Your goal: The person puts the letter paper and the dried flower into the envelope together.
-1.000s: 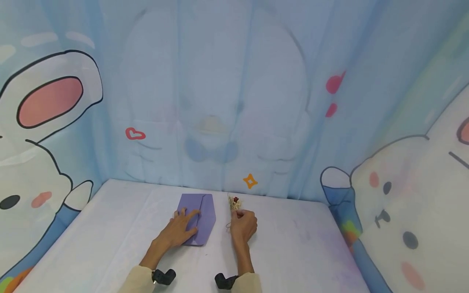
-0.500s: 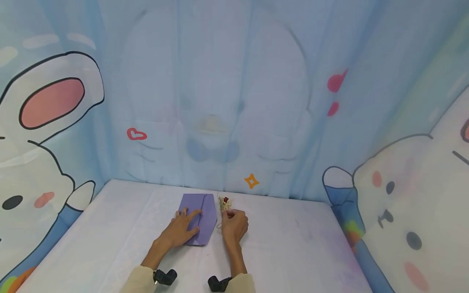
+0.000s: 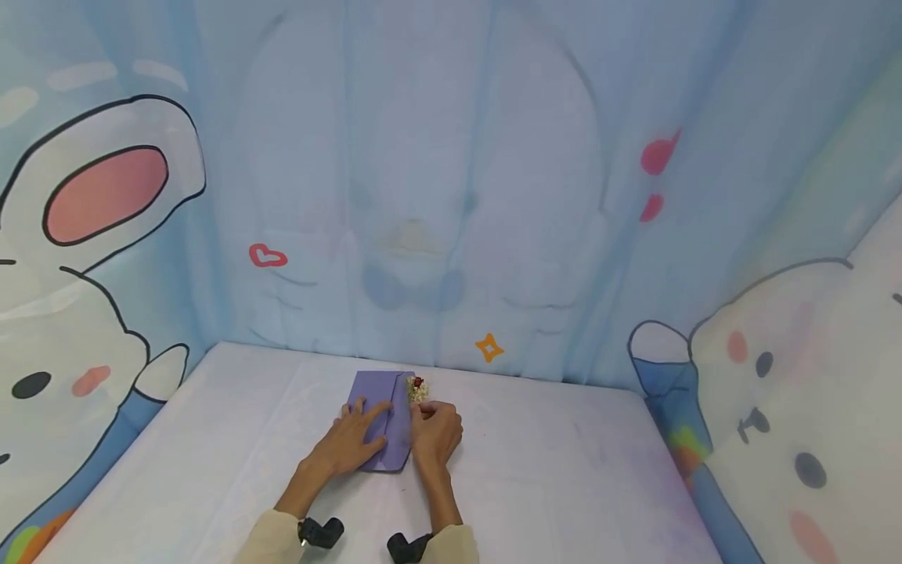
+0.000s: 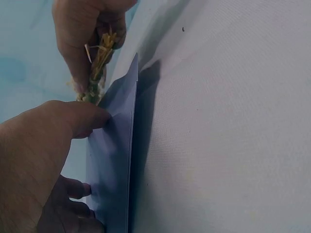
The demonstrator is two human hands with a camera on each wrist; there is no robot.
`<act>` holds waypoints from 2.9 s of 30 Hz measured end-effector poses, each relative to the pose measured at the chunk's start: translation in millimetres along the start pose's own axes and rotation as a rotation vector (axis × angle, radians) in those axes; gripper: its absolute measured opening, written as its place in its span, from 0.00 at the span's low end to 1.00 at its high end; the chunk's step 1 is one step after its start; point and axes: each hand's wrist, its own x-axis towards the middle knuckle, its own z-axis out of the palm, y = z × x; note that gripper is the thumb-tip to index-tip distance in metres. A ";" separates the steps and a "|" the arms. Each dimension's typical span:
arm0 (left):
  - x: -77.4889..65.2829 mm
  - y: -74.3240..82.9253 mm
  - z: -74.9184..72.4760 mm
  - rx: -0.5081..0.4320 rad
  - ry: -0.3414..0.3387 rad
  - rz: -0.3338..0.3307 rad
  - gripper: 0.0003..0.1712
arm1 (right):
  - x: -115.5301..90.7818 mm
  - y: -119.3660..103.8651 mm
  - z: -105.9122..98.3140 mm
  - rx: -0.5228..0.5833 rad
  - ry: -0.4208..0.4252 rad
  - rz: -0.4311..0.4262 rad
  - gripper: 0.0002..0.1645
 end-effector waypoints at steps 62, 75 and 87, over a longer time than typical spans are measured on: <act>8.6 -22.2 17.9 0.001 0.036 -0.007 0.36 | 2.8 9.4 15.3 0.043 -0.418 -0.211 0.20; 8.3 -20.6 17.9 -0.028 0.044 -0.028 0.37 | -0.8 5.7 19.5 0.022 -0.423 -0.188 0.21; -0.4 -2.3 -5.3 -0.033 -0.013 -0.035 0.38 | -4.7 4.0 28.7 -0.060 -0.345 -0.191 0.19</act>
